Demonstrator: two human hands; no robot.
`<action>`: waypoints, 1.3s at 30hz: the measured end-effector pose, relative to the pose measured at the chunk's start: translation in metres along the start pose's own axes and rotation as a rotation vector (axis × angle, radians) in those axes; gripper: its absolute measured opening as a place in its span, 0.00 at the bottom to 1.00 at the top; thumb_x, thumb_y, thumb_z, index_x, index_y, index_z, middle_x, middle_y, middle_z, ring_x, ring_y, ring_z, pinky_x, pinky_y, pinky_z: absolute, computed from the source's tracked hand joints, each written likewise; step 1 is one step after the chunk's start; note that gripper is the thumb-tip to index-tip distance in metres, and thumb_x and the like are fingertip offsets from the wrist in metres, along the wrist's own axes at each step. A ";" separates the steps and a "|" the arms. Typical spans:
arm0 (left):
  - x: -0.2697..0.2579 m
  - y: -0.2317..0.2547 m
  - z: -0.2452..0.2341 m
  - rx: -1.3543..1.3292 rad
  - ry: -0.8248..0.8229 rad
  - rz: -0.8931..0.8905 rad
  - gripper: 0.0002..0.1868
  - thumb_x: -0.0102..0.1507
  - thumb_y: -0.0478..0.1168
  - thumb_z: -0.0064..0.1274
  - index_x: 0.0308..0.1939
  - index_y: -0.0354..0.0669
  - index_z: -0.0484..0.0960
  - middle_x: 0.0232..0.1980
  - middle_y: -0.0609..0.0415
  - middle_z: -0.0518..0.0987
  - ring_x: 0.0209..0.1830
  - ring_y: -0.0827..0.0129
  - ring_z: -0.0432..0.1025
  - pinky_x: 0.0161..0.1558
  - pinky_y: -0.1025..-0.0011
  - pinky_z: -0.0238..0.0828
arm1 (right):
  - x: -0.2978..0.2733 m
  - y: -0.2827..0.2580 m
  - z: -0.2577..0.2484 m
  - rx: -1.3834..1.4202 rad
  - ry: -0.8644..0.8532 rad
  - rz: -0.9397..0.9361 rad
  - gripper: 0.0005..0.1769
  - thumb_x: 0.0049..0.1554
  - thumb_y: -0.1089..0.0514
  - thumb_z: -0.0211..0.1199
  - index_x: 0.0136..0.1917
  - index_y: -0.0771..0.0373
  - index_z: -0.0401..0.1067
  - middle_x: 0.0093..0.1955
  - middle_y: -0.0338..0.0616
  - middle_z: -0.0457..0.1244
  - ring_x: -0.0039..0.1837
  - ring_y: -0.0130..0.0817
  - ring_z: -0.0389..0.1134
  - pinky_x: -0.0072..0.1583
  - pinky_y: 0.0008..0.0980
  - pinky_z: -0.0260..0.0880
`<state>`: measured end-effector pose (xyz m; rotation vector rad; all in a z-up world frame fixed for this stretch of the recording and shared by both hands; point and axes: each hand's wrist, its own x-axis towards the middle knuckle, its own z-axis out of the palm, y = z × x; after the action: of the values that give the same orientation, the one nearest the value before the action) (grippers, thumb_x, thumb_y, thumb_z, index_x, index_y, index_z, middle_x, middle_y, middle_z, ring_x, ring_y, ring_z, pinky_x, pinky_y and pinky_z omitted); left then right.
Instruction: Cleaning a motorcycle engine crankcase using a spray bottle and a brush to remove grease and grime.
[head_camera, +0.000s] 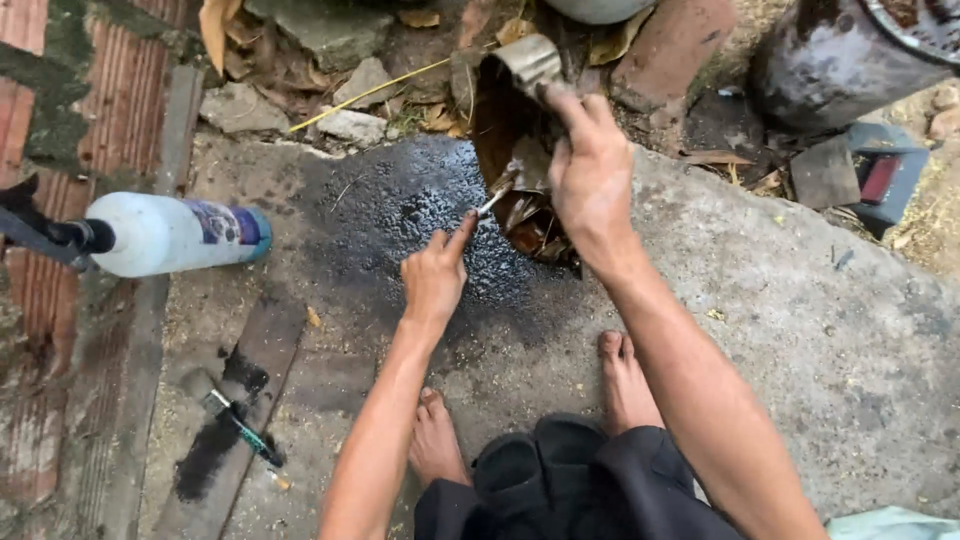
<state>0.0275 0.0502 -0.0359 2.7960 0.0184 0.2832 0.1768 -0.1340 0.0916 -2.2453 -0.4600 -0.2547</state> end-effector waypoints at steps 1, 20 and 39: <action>-0.021 0.001 -0.003 0.005 -0.001 -0.004 0.38 0.67 0.24 0.53 0.75 0.63 0.64 0.27 0.59 0.71 0.13 0.77 0.54 0.13 0.78 0.51 | -0.003 -0.009 0.001 0.006 -0.003 -0.001 0.29 0.57 0.81 0.44 0.67 0.68 0.69 0.57 0.55 0.65 0.48 0.41 0.74 0.44 0.26 0.84; -0.040 0.030 -0.002 -0.142 -0.026 -0.186 0.25 0.63 0.31 0.49 0.62 0.57 0.80 0.28 0.46 0.79 0.21 0.47 0.75 0.24 0.51 0.73 | -0.010 -0.013 0.001 0.024 0.063 -0.038 0.23 0.57 0.74 0.51 0.59 0.56 0.75 0.51 0.51 0.65 0.52 0.56 0.73 0.54 0.51 0.77; -0.048 0.055 0.006 -0.470 -0.077 -0.446 0.21 0.65 0.34 0.48 0.61 0.57 0.81 0.49 0.48 0.85 0.51 0.50 0.77 0.48 0.53 0.75 | -0.018 -0.016 -0.006 0.093 0.069 0.011 0.33 0.53 0.76 0.45 0.64 0.52 0.74 0.57 0.58 0.65 0.56 0.63 0.72 0.57 0.57 0.76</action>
<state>-0.0191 -0.0056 -0.0332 2.2557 0.4846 0.0562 0.1538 -0.1331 0.1002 -2.1410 -0.4140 -0.2987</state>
